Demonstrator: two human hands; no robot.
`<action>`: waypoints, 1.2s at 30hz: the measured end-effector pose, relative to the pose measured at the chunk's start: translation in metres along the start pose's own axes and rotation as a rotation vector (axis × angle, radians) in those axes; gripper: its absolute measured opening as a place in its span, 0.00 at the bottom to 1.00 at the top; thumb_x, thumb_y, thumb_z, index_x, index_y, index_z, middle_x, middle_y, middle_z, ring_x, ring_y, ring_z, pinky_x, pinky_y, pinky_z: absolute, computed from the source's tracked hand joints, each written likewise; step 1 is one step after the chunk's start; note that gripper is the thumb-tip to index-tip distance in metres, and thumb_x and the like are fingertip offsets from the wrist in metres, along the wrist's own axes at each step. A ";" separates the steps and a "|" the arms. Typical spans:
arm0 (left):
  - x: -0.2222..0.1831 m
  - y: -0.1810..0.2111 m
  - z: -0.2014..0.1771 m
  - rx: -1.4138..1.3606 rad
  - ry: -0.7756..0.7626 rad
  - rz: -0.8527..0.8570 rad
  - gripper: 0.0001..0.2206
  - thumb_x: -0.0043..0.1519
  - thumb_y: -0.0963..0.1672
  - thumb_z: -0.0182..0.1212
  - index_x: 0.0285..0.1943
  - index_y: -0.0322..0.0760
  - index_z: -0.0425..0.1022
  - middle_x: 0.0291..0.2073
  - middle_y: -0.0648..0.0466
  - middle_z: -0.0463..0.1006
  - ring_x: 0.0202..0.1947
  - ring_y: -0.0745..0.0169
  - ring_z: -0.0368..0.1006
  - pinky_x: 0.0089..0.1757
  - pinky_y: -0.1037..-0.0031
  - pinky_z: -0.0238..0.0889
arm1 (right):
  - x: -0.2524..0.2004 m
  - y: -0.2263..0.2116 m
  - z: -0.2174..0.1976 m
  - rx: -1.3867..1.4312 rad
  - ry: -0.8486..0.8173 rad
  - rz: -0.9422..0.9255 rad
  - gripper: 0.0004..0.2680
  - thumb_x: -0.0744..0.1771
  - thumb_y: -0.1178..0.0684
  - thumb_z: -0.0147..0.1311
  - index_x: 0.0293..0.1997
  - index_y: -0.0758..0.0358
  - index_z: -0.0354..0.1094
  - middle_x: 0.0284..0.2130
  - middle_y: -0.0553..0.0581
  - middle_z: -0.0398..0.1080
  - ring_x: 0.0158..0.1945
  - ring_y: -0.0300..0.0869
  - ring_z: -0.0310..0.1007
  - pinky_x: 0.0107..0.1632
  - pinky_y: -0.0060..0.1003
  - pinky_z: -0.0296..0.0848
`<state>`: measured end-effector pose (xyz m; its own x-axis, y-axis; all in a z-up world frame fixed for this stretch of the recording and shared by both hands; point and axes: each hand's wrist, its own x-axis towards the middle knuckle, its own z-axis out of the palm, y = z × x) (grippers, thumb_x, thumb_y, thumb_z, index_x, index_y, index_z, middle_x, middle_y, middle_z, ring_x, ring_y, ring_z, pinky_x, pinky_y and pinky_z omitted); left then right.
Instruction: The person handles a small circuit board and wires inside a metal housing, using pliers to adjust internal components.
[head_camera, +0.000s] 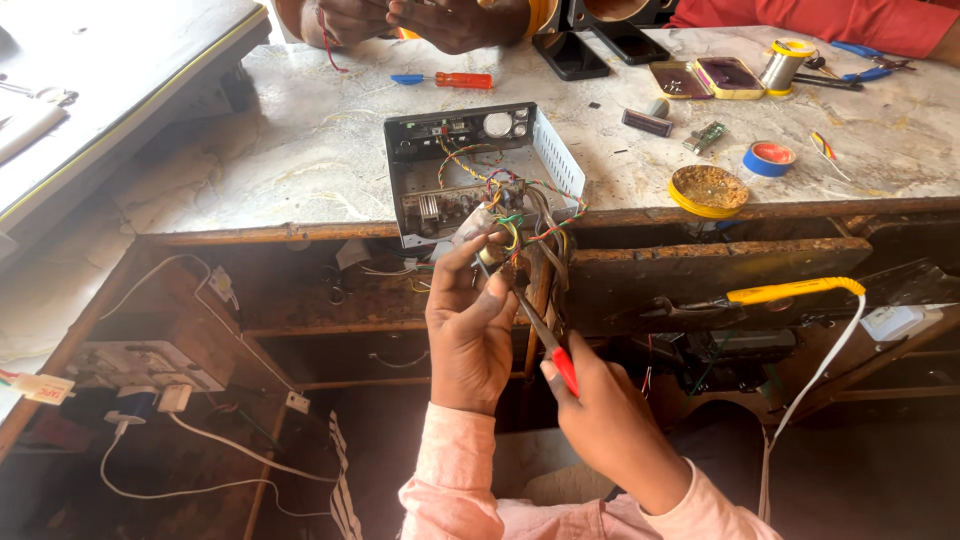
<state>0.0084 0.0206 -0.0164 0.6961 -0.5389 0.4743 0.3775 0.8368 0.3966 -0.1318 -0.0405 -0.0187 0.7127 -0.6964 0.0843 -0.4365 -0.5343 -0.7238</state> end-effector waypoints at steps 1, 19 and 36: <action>-0.001 -0.002 -0.002 0.005 0.012 0.002 0.20 0.61 0.33 0.59 0.63 0.32 0.69 0.62 0.45 0.71 0.61 0.50 0.71 0.59 0.61 0.68 | 0.000 0.003 0.001 0.042 0.010 -0.068 0.09 0.68 0.49 0.53 0.45 0.65 0.65 0.29 0.68 0.74 0.37 0.65 0.73 0.36 0.54 0.68; -0.002 -0.004 0.006 -0.089 0.020 0.004 0.21 0.70 0.41 0.54 0.72 0.29 0.61 0.66 0.42 0.68 0.65 0.43 0.67 0.60 0.48 0.65 | 0.004 0.036 0.013 0.661 -0.217 0.028 0.12 0.68 0.52 0.50 0.58 0.63 0.65 0.33 0.57 0.76 0.33 0.38 0.72 0.33 0.33 0.71; -0.002 0.008 0.006 -0.072 0.005 -0.035 0.24 0.70 0.42 0.50 0.74 0.24 0.57 0.67 0.39 0.66 0.66 0.45 0.67 0.60 0.48 0.65 | -0.010 0.049 0.018 0.719 -0.041 -0.024 0.26 0.67 0.55 0.47 0.76 0.51 0.44 0.48 0.61 0.74 0.45 0.44 0.79 0.34 0.37 0.78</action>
<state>0.0065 0.0281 -0.0099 0.6851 -0.5673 0.4569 0.4442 0.8225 0.3551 -0.1504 -0.0504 -0.0673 0.7435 -0.6626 0.0903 0.0393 -0.0915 -0.9950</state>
